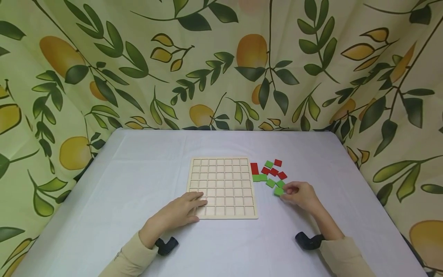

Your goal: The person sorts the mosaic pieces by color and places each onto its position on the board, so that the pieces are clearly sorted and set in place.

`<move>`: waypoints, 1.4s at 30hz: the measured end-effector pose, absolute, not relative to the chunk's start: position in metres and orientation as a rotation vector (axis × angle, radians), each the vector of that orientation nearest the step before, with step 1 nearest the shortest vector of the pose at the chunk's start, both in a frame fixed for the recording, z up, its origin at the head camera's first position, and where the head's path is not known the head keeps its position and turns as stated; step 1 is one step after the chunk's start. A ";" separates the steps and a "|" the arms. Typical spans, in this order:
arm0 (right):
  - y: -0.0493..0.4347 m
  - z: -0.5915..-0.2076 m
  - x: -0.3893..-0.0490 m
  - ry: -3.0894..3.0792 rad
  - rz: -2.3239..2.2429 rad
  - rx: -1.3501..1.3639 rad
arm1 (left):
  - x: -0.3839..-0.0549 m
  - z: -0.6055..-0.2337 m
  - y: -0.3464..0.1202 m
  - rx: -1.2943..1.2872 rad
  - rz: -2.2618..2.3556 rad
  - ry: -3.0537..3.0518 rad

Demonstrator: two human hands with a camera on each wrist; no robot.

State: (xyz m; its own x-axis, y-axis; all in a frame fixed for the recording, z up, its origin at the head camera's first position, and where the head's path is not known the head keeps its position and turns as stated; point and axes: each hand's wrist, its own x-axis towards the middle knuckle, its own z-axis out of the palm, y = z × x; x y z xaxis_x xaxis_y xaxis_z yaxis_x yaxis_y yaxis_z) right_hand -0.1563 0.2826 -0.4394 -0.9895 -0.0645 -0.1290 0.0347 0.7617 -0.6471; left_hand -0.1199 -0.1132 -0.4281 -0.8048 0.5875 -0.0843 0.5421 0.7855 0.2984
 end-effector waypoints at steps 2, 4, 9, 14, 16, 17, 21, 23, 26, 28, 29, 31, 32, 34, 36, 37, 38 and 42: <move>0.280 -0.439 -0.157 2.804 -1.040 -0.024 | -0.120 -0.428 -0.113 0.895 0.399 2.802; 0.277 -0.439 -0.158 2.800 -1.042 -0.034 | -0.119 -0.428 -0.113 0.894 0.411 2.797; 0.268 -0.436 -0.161 2.793 -1.066 -0.058 | -0.120 -0.429 -0.112 0.882 0.426 2.792; 0.260 -0.432 -0.163 2.787 -1.085 -0.077 | -0.120 -0.431 -0.113 0.877 0.428 2.800; 0.257 -0.431 -0.164 2.783 -1.086 -0.081 | -0.120 -0.432 -0.113 0.886 0.413 2.807; 0.255 -0.430 -0.165 2.782 -1.084 -0.089 | -0.120 -0.432 -0.113 0.891 0.406 2.811; 0.249 -0.429 -0.168 2.794 -1.082 -0.114 | -0.120 -0.432 -0.114 0.903 0.397 2.816; 0.246 -0.429 -0.169 2.799 -1.089 -0.133 | -0.120 -0.432 -0.114 0.901 0.403 2.814; 0.241 -0.429 -0.171 2.802 -1.103 -0.143 | -0.120 -0.431 -0.113 0.905 0.401 2.814; 0.238 -0.428 -0.172 2.801 -1.107 -0.159 | -0.120 -0.431 -0.113 0.909 0.406 2.812; 0.237 -0.428 -0.173 2.803 -1.106 -0.167 | -0.120 -0.431 -0.113 0.912 0.409 2.811; 0.234 -0.428 -0.174 2.812 -1.103 -0.194 | -0.120 -0.431 -0.113 0.916 0.420 2.809; 0.233 -0.428 -0.175 2.816 -1.101 -0.215 | -0.120 -0.430 -0.113 0.916 0.419 2.809; 0.231 -0.427 -0.177 2.829 -1.101 -0.244 | -0.119 -0.430 -0.113 0.908 0.424 2.806; 0.228 -0.426 -0.179 2.835 -1.111 -0.264 | -0.119 -0.430 -0.113 0.903 0.418 2.806; 0.227 -0.425 -0.180 2.835 -1.120 -0.274 | -0.119 -0.430 -0.113 0.899 0.413 2.805; 0.226 -0.425 -0.181 2.833 -1.128 -0.278 | -0.119 -0.430 -0.113 0.897 0.406 2.807; 0.220 -0.422 -0.185 2.816 -1.148 -0.280 | -0.120 -0.430 -0.113 0.903 0.412 2.814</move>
